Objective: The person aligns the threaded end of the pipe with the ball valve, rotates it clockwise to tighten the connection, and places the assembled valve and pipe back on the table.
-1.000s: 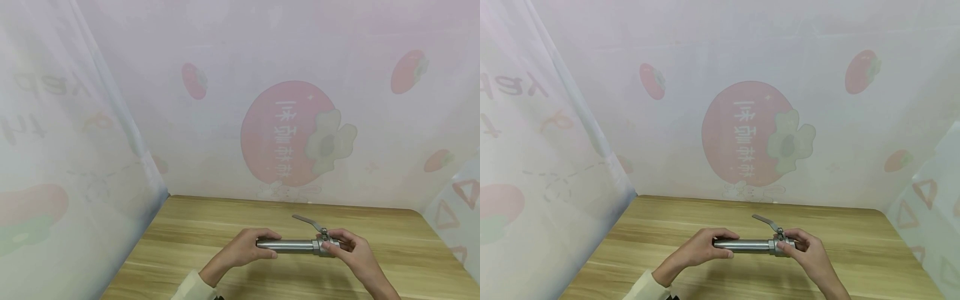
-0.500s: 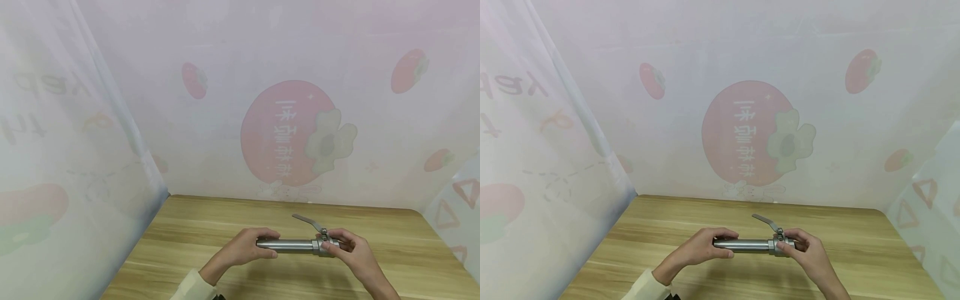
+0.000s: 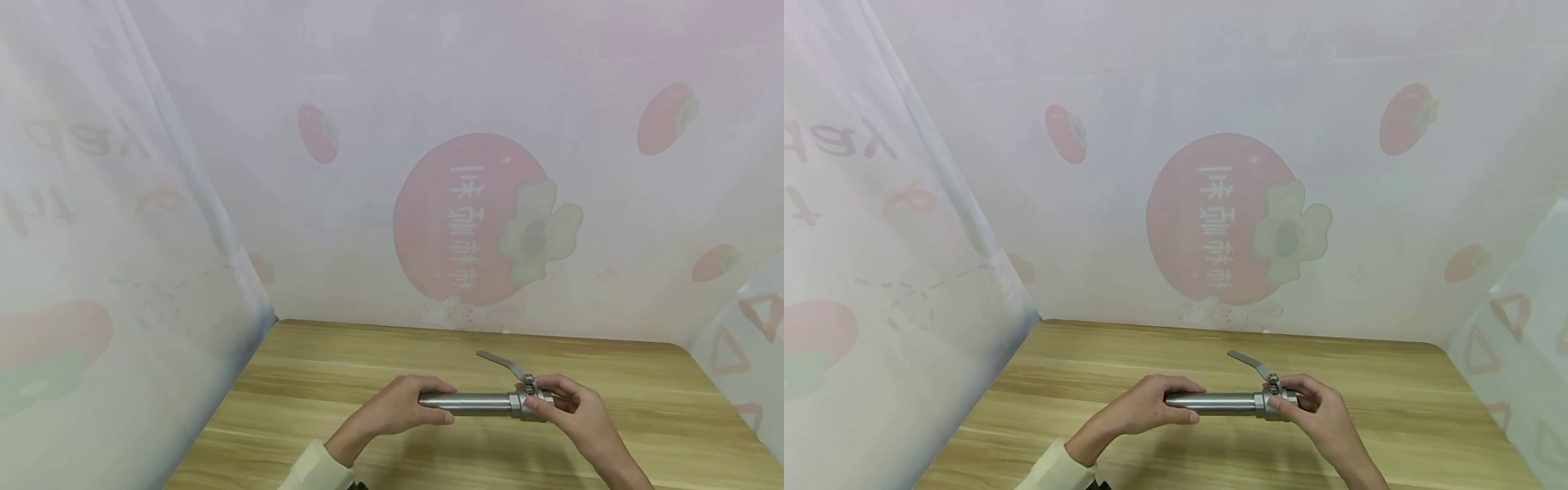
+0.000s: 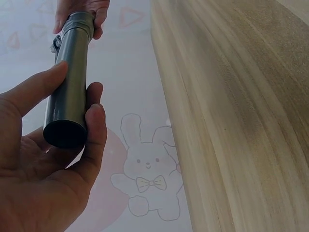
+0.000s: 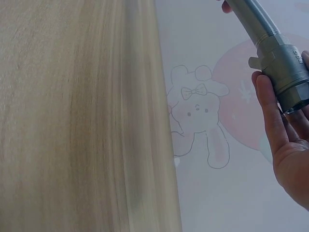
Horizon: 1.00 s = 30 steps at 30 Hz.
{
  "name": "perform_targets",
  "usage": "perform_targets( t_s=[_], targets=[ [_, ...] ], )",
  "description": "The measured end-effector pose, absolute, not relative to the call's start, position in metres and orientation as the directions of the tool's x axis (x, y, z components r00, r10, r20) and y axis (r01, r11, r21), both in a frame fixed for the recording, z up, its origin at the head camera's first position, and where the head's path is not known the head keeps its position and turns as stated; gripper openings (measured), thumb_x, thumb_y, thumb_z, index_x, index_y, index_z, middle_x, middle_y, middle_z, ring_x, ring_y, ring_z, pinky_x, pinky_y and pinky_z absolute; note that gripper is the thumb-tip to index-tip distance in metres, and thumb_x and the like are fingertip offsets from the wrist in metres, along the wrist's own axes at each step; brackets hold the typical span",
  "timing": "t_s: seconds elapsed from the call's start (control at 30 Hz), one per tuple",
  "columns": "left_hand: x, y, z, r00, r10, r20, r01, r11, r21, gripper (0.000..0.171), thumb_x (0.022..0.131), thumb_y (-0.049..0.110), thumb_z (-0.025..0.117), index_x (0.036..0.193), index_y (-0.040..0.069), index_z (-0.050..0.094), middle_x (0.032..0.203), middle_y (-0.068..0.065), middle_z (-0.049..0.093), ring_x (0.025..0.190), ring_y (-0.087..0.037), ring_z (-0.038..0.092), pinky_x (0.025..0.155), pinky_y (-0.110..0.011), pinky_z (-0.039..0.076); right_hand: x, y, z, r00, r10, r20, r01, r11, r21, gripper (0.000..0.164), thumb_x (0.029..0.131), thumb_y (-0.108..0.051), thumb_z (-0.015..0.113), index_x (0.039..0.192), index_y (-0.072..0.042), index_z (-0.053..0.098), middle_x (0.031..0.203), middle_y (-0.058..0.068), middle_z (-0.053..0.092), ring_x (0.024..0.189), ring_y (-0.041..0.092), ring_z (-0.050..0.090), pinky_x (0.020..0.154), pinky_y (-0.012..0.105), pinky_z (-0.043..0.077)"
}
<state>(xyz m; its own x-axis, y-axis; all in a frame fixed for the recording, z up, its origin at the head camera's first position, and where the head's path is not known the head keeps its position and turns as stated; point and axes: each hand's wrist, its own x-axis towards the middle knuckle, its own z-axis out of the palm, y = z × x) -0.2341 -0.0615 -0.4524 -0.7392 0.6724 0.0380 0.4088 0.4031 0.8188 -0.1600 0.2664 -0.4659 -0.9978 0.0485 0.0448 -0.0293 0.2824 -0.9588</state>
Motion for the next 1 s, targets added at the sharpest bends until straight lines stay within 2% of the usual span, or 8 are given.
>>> perform_targets(
  t_s=[0.07, 0.3, 0.47, 0.57, 0.67, 0.87, 1.0],
  targets=[
    [-0.2343, -0.0615, -0.4529, -0.731, 0.681, 0.04, 0.413, 0.395, 0.821, 0.034, 0.097, 0.031, 0.085, 0.129, 0.023, 0.079, 0.115, 0.011, 0.077, 0.094, -0.001, 0.066, 0.084, -0.023, 0.054, -0.16, 0.2667, -0.4661, -0.998, 0.048, 0.044, -0.029, 0.28, -0.96, 0.04, 0.099, -0.023, 0.084, 0.132, -0.003, 0.072, 0.12, -0.006, 0.082, 0.1, 0.014, 0.079, 0.086, 0.028, 0.063],
    [-0.2336, -0.0613, -0.4542, -0.711, 0.703, 0.016, 0.349, 0.333, 0.876, 0.031, 0.101, 0.025, 0.081, 0.131, 0.019, 0.078, 0.114, 0.001, 0.078, 0.084, -0.004, 0.069, 0.069, -0.025, 0.061, -0.1605, 0.2666, -0.4669, -0.998, 0.046, 0.051, -0.037, 0.263, -0.964, 0.04, 0.098, -0.02, 0.084, 0.132, -0.002, 0.071, 0.119, -0.007, 0.082, 0.099, 0.014, 0.079, 0.085, 0.028, 0.063],
    [-0.2336, -0.0628, -0.454, -0.705, 0.709, 0.013, 0.325, 0.307, 0.895, 0.029, 0.108, 0.03, 0.071, 0.134, 0.017, 0.076, 0.122, -0.002, 0.077, 0.095, -0.01, 0.072, 0.074, -0.03, 0.064, -0.1609, 0.2664, -0.4666, -0.998, 0.044, 0.05, -0.037, 0.263, -0.964, 0.04, 0.099, -0.02, 0.084, 0.132, -0.002, 0.071, 0.119, -0.007, 0.082, 0.099, 0.014, 0.079, 0.085, 0.028, 0.063],
    [-0.2339, -0.0638, -0.4537, -0.702, 0.712, 0.008, 0.32, 0.305, 0.897, 0.031, 0.111, 0.031, 0.066, 0.137, 0.016, 0.075, 0.123, -0.002, 0.076, 0.098, -0.015, 0.072, 0.074, -0.026, 0.063, -0.1605, 0.2662, -0.4671, -0.997, 0.047, 0.058, -0.043, 0.266, -0.963, 0.039, 0.098, -0.02, 0.084, 0.131, -0.002, 0.072, 0.118, -0.008, 0.082, 0.098, 0.015, 0.079, 0.084, 0.029, 0.063],
    [-0.2342, -0.0645, -0.4538, -0.699, 0.715, 0.007, 0.323, 0.308, 0.895, 0.033, 0.112, 0.031, 0.064, 0.139, 0.015, 0.074, 0.12, -0.002, 0.076, 0.098, -0.016, 0.072, 0.074, -0.025, 0.062, -0.16, 0.2663, -0.4673, -0.997, 0.047, 0.066, -0.051, 0.266, -0.963, 0.039, 0.098, -0.019, 0.084, 0.131, -0.001, 0.072, 0.117, -0.008, 0.082, 0.098, 0.016, 0.079, 0.084, 0.029, 0.064],
    [-0.2346, -0.0657, -0.4541, -0.688, 0.725, -0.002, 0.32, 0.307, 0.896, 0.033, 0.113, 0.031, 0.062, 0.14, 0.015, 0.073, 0.113, 0.001, 0.075, 0.094, -0.011, 0.071, 0.077, -0.025, 0.062, -0.1596, 0.2667, -0.4673, -0.996, 0.04, 0.08, -0.066, 0.268, -0.961, 0.037, 0.099, -0.019, 0.083, 0.13, -0.001, 0.071, 0.118, -0.007, 0.082, 0.098, 0.016, 0.079, 0.084, 0.029, 0.063],
    [-0.2348, -0.0661, -0.4544, -0.683, 0.73, -0.003, 0.316, 0.299, 0.901, 0.032, 0.113, 0.03, 0.063, 0.139, 0.016, 0.074, 0.113, 0.001, 0.075, 0.097, -0.013, 0.071, 0.08, -0.032, 0.065, -0.1592, 0.2669, -0.4675, -0.996, 0.032, 0.081, -0.07, 0.264, -0.962, 0.037, 0.099, -0.018, 0.083, 0.129, -0.001, 0.071, 0.118, -0.007, 0.083, 0.098, 0.016, 0.079, 0.084, 0.029, 0.064]
  ],
)
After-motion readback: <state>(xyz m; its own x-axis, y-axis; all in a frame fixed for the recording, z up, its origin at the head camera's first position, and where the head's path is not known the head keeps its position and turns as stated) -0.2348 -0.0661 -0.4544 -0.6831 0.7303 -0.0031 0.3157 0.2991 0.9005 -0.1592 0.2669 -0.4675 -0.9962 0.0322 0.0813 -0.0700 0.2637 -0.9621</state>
